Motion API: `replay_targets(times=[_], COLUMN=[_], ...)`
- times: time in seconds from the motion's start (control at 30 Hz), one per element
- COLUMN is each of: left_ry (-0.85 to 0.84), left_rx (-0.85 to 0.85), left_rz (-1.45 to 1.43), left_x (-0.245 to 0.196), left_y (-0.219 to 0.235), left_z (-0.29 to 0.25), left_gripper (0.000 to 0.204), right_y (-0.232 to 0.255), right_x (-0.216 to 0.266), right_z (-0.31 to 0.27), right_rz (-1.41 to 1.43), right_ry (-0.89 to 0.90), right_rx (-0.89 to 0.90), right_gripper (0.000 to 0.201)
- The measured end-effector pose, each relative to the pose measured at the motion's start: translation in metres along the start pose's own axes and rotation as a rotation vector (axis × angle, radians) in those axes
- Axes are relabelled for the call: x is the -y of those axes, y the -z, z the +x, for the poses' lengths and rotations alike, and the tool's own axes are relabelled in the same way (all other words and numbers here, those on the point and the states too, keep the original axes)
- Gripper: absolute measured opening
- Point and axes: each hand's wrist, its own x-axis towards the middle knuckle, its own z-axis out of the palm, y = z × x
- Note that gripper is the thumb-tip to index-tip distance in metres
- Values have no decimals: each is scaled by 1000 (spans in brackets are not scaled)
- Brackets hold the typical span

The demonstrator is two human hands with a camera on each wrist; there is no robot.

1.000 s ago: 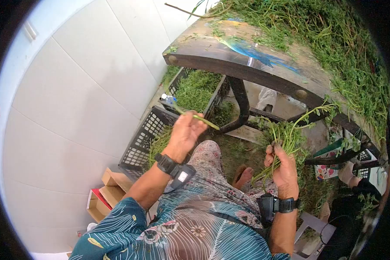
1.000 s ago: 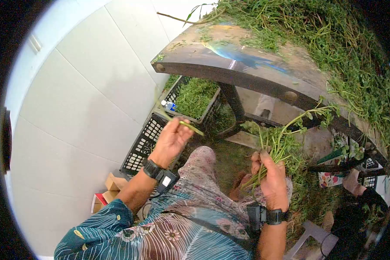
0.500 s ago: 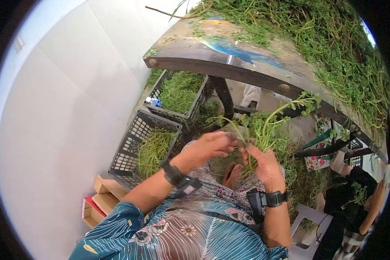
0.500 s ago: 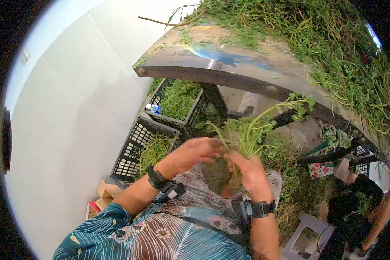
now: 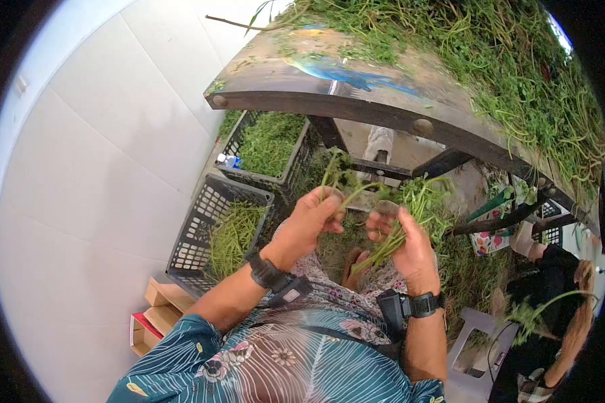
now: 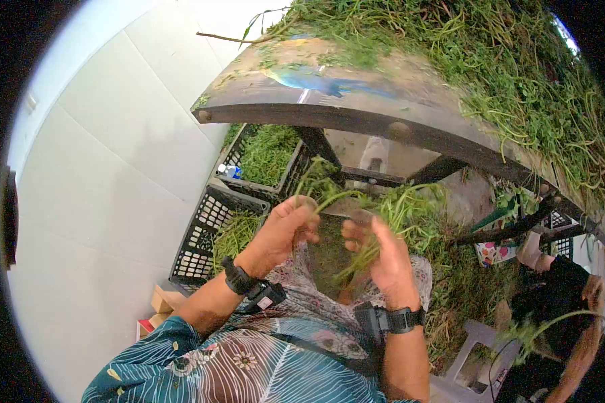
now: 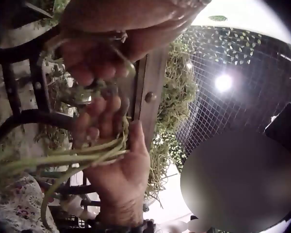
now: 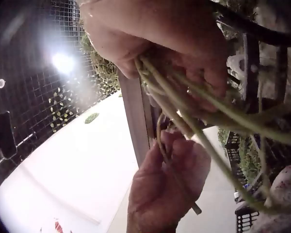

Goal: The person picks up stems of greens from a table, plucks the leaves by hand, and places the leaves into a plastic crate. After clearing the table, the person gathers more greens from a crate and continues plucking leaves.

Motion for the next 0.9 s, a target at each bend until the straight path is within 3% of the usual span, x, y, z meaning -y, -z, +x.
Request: replay_targets(times=[0.2,0.37,0.47,0.67,0.73,0.9], left_ry=[62,77,-8,122,75,32], left_rx=[235,381,408,430,366,284], left_rz=[129,275,230,479,389,369], left_x=[17,24,25,9,15,7], left_y=[-33,-29,-33,-41,-40,-38], left_z=[-9,-6,-7,-10,-11,-15], left_gripper=[22,26,27,17,13,12], right_y=[-11,-12,-8,-14,-9,12], right_x=[-9,-2,-4,-2,1,-13], right_z=[3,7,9,3,0,9], right_rz=[-57,127,110,-25,-112,-193], right_ry=[92,55,30,-74,-103,13], right_rx=[17,-43,-19,116,136,69], right_gripper=[45,44,44,44,45,38])
